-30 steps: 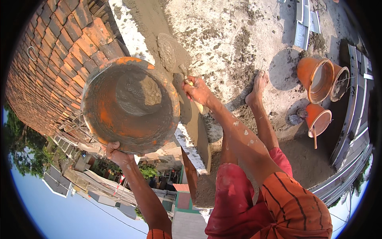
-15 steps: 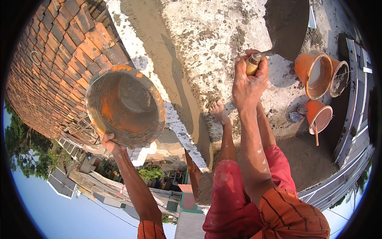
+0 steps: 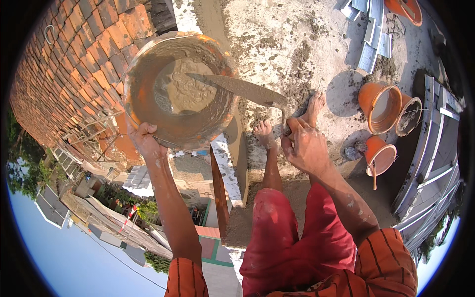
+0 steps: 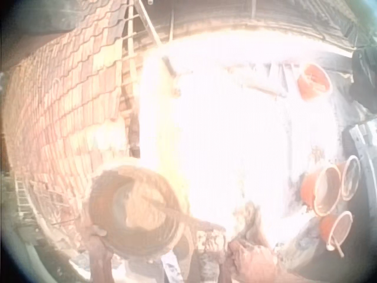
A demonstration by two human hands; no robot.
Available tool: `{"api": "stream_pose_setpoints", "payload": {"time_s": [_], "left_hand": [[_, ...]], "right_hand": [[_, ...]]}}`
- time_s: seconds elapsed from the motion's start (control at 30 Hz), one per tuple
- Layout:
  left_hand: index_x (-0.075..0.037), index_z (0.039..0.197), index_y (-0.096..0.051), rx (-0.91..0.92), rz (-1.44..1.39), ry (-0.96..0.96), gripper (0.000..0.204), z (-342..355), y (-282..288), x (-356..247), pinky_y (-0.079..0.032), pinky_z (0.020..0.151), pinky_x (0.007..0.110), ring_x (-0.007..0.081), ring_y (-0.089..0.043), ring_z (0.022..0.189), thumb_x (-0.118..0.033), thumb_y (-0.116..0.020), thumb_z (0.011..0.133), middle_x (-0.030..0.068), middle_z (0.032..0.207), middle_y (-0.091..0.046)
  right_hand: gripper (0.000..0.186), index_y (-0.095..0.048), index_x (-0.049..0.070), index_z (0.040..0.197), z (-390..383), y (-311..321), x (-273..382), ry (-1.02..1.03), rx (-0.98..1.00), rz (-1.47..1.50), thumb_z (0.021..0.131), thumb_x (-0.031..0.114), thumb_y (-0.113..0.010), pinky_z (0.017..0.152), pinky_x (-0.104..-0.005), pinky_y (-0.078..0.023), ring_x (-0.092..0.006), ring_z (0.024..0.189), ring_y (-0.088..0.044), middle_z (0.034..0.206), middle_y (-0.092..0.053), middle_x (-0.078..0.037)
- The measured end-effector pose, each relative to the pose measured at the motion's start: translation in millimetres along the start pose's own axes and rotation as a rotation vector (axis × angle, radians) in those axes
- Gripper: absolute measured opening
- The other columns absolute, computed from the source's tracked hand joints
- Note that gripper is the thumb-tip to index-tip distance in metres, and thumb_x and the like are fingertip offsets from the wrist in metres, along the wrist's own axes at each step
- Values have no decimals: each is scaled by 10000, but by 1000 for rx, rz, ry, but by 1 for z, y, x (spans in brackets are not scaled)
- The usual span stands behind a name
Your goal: The person scoops cement from a bucket and applies it to a low wall on a rooftop using a trowel. They smooth the surface with a wooden float and later receive a power tool from another worker.
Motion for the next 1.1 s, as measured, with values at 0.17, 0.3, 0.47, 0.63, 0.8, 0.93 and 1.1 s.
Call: {"api": "stream_pose_setpoints", "payload": {"time_s": [0.17, 0.3, 0.47, 0.63, 0.8, 0.93, 1.1], "left_hand": [[29, 1378, -429, 251, 183, -111, 787, -22, -85, -18, -459, 589, 206, 107, -576, 750, 104, -451, 595, 108, 1070, -618], [65, 1336, -465, 348, 49, -189, 764, -21, -92, -19, -461, 591, 200, 91, -580, 854, 110, -434, 574, 100, 1103, -613], [52, 1345, -456, 241, 103, -140, 759, -15, -62, -20, -467, 572, 207, 99, -571, 765, 101, -439, 588, 105, 1085, -613], [-23, 1437, -333, 146, 122, -47, 851, -11, -32, -14, -532, 669, 247, 159, -594, 774, 104, -424, 600, 142, 1072, -603], [-43, 1472, -256, 106, -44, -7, 890, 6, -29, -17, -550, 649, 294, 180, -588, 752, 91, -430, 610, 129, 997, -590], [-48, 1482, -235, 1, -42, 29, 893, 20, 5, -5, -562, 654, 316, 198, -598, 776, 74, -435, 620, 124, 958, -590], [5, 1308, -427, -30, -10, 121, 692, 40, 45, 3, -570, 758, 366, 244, -623, 853, 20, -454, 617, 148, 1000, -601]], "right_hand": [[263, -642, 24, 985, 88, 69, 109, 295, -94, -627, 775, 174, -592, 669, -406, -561, -301, 783, -694, 873, -686, -176], [324, -665, 49, 1042, 113, 24, 117, 331, 198, -611, 762, 212, -645, 674, -395, -565, -269, 867, -693, 965, -695, -147], [386, -660, -19, 977, 107, -39, 86, 473, 406, -345, 788, 311, -595, 822, -422, -532, -353, 939, -653, 965, -676, -202], [375, -631, 22, 1034, 94, -25, 93, 393, 119, -102, 847, 340, -571, 722, -475, -540, -406, 786, -649, 830, -654, -251], [436, -588, 6, 1152, 66, 13, 77, 358, 172, 148, 842, 313, -564, 748, -458, -529, -408, 832, -645, 894, -650, -268], [346, -568, -27, 1081, 44, 56, 36, 339, 85, 514, 816, 195, -563, 664, -361, -517, -261, 723, -625, 886, -641, -135], [253, -541, 13, 1019, 62, 120, -31, 267, 116, 1164, 774, 75, -534, 565, -244, -480, -93, 616, -531, 794, -513, -28]]}}
Point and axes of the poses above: each hand's wrist, its own z-axis towards the middle knuckle, its own y-axis out of the back of the hand, x = y × z, the point moved 5 cm from there along z, towards the middle knuckle
